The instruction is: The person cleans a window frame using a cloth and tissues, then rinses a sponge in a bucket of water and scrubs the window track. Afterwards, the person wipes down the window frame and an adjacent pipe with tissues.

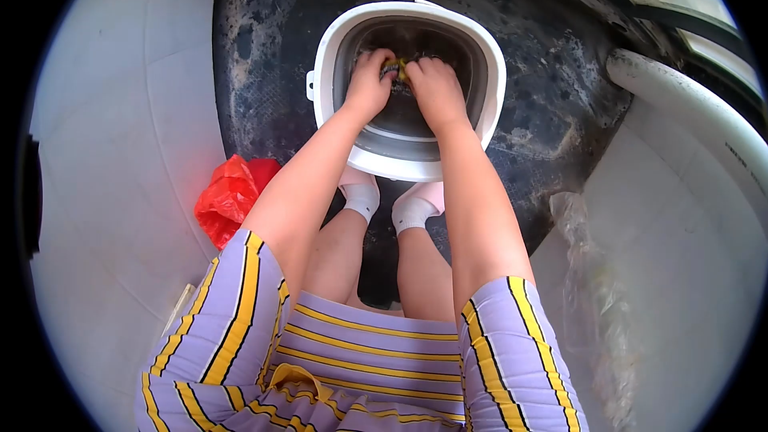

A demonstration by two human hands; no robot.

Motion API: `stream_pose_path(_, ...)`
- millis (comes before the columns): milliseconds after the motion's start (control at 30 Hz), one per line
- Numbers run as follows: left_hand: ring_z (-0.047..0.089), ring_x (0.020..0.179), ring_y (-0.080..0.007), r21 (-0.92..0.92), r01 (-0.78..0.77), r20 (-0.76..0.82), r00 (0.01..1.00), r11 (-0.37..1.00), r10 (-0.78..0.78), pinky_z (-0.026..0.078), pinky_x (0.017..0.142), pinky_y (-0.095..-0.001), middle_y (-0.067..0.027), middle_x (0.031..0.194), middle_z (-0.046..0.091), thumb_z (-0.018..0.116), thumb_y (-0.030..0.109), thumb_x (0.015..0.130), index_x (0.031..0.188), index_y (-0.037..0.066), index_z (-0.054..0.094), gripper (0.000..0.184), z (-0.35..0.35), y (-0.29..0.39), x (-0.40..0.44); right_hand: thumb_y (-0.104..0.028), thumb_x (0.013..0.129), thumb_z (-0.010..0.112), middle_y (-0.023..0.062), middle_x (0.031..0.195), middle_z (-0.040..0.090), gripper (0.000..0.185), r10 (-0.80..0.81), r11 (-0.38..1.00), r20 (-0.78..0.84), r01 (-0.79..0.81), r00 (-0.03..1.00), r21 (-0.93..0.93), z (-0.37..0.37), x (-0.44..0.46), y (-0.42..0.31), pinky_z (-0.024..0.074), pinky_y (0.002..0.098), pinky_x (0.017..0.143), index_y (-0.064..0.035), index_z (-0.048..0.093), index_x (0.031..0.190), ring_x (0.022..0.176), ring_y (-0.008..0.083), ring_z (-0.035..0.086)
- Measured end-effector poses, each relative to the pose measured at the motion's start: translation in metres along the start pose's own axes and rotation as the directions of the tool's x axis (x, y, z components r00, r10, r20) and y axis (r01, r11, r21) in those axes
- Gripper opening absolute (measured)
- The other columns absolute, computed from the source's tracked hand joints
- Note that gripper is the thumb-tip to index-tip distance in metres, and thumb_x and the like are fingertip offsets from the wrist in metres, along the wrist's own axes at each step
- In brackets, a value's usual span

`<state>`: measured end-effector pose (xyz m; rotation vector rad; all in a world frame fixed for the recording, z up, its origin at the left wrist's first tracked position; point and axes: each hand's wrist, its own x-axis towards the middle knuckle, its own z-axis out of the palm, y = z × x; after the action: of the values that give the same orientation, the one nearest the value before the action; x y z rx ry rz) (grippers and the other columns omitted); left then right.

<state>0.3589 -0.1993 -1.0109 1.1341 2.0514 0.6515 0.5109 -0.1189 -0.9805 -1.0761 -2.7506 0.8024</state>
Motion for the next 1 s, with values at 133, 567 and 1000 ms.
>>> stream_pose_path(133,0.059,0.120,-0.0407,0.424,-0.100,0.240,0.971,0.900,-0.006,0.053,0.100,-0.0469,-0.0188,0.123,0.064,0.065,0.011,0.092,0.119,0.011,0.069,0.027,0.010,0.001,-0.001,-0.014,0.093,0.057,0.0081,0.101,0.072,0.017,0.110,0.931,0.185,-0.037,0.977,-0.363,0.027,-0.001,0.006,0.0503,0.0445,0.090,-0.0168,0.070,0.103,0.104,0.0271,0.066)
stream_pose_path(567,0.059,0.123,-0.0287,-0.658,0.733,0.749,0.615,-0.171,-0.245,0.053,0.100,-0.0485,-0.0100,0.145,0.054,0.058,0.056,0.105,0.147,0.025,0.048,0.053,-0.104,0.132,-0.041,-0.019,0.100,0.067,0.0283,0.120,0.070,0.040,0.509,0.648,0.043,-0.415,0.860,0.639,-0.177,-0.029,-0.141,0.0552,0.0471,0.094,0.0006,0.058,0.134,0.115,0.0473,0.067)
stream_pose_path(1000,0.070,0.098,-0.0266,-0.766,0.627,0.637,0.708,-0.143,-0.306,0.061,0.088,-0.0447,-0.0110,0.107,0.072,0.065,0.052,0.101,0.114,0.013,0.069,0.041,-0.330,0.388,-0.147,-0.017,0.101,0.066,0.0267,0.119,0.070,0.032,0.488,0.569,-0.017,-0.303,0.873,0.764,-0.464,-0.081,-0.327,0.0537,0.0439,0.093,-0.0015,0.055,0.127,0.114,0.0401,0.070)
